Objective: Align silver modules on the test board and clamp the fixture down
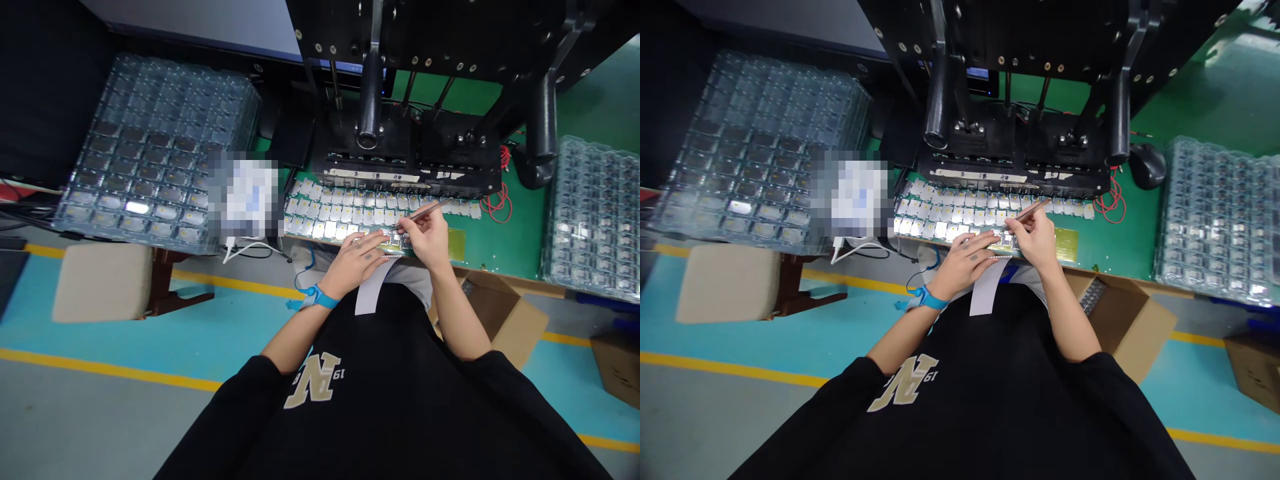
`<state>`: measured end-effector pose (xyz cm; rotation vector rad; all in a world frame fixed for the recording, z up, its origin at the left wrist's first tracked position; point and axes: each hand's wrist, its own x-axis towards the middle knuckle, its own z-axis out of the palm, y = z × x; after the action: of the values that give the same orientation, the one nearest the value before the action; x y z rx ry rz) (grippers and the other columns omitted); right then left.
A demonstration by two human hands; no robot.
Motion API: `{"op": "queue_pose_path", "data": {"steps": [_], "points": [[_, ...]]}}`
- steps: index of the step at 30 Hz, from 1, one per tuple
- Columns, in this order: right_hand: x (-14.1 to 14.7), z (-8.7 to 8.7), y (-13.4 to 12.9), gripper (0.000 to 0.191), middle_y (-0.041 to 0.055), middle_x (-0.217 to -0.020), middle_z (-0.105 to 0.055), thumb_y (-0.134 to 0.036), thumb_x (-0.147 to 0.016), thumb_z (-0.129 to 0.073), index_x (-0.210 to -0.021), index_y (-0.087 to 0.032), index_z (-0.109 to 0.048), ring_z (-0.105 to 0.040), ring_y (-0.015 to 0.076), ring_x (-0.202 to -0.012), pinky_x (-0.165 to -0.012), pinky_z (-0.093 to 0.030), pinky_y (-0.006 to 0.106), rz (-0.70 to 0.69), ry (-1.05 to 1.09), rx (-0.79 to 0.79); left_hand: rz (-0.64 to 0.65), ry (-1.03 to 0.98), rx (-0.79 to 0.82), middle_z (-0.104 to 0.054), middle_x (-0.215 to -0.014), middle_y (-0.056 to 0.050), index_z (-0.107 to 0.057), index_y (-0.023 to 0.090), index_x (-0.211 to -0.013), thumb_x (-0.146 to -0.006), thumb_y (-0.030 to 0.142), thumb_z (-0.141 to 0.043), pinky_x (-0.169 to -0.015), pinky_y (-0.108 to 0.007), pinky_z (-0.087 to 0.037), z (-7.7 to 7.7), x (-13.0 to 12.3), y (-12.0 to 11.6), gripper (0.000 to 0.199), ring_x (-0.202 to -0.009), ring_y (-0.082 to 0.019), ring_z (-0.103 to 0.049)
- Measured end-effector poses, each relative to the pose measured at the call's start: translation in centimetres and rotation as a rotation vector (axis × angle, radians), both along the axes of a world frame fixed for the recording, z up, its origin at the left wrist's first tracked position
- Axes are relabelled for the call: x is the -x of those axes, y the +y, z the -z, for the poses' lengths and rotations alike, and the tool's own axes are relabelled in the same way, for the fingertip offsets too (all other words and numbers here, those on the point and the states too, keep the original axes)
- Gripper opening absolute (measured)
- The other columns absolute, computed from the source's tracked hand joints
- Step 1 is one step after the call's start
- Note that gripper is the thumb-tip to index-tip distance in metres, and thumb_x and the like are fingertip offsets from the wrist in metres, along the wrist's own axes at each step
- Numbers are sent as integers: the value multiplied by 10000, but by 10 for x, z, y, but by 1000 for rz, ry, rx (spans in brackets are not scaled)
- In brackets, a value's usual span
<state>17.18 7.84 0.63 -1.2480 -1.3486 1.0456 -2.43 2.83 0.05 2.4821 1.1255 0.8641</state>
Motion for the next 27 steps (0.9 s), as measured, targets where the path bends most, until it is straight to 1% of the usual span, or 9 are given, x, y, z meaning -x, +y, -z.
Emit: {"op": "queue_pose_path", "data": {"steps": [4,8,11,13,15,17,19,22,27], "points": [[1,1,1,327,-37,-746,-664,-444,-812,-749,-865,-239,-500,-684,124,-606,-593,-599,275,15,9,-15,0,1,5,-678,-1325,-72,-668,191,-979,-1006,294,-555,-1073,-422,-415,-1,0,1,155,-1302,-222,-600],[5,-1,-1,290,-32,-761,-672,-388,-815,-768,-880,-236,-529,-686,128,-612,-598,-614,290,95,52,-121,4,-2,17,-677,-1326,-79,-676,190,-984,-1004,298,-555,-1088,-426,-422,-1,1,1,163,-1316,-223,-588],[9,-15,-10,240,-20,-859,-680,-321,-840,-755,-914,-239,-541,-713,136,-723,-619,-626,286,153,96,-261,-11,-12,0,-642,-1373,-97,-685,189,-984,-993,322,-569,-1091,-454,-426,-5,2,-1,177,-1387,-259,-517],[12,-30,-22,221,-24,-892,-677,-284,-865,-730,-940,-247,-525,-723,137,-773,-600,-623,269,124,166,-309,-29,-41,-14,-641,-1374,-94,-692,198,-979,-980,346,-589,-1077,-471,-433,-12,2,-2,180,-1414,-280,-479],[15,-48,-35,208,-33,-872,-685,-266,-890,-703,-957,-254,-507,-727,138,-773,-590,-621,263,52,225,-311,-45,-96,-19,-706,-1264,-67,-695,215,-966,-969,343,-611,-1048,-458,-445,-22,2,-4,153,-1358,-267,-532],[17,-62,-48,207,-37,-841,-694,-240,-888,-705,-963,-254,-513,-731,143,-774,-636,-633,282,-2,249,-322,-43,-155,-9,-761,-1091,-31,-690,223,-954,-959,318,-634,-1006,-420,-461,-33,1,-6,111,-1225,-228,-624],[19,-72,-57,218,-40,-827,-693,-191,-870,-719,-962,-248,-530,-734,145,-776,-692,-643,303,-14,271,-336,-29,-210,7,-771,-957,-3,-681,217,-940,-948,292,-655,-947,-382,-480,-43,-1,-8,80,-1084,-194,-681],[19,-77,-65,208,-46,-810,-685,-152,-867,-709,-954,-241,-543,-734,140,-759,-702,-641,303,2,292,-300,-20,-270,36,-764,-882,12,-674,209,-912,-939,286,-669,-877,-354,-499,-55,-4,-10,82,-978,-173,-706],[18,-78,-68,199,-49,-791,-669,-245,-884,-708,-915,-252,-511,-721,135,-719,-657,-633,295,15,236,-208,-19,-319,87,-756,-842,13,-676,203,-878,-947,278,-654,-833,-340,-520,-63,-7,-13,104,-932,-160,-708]]}}
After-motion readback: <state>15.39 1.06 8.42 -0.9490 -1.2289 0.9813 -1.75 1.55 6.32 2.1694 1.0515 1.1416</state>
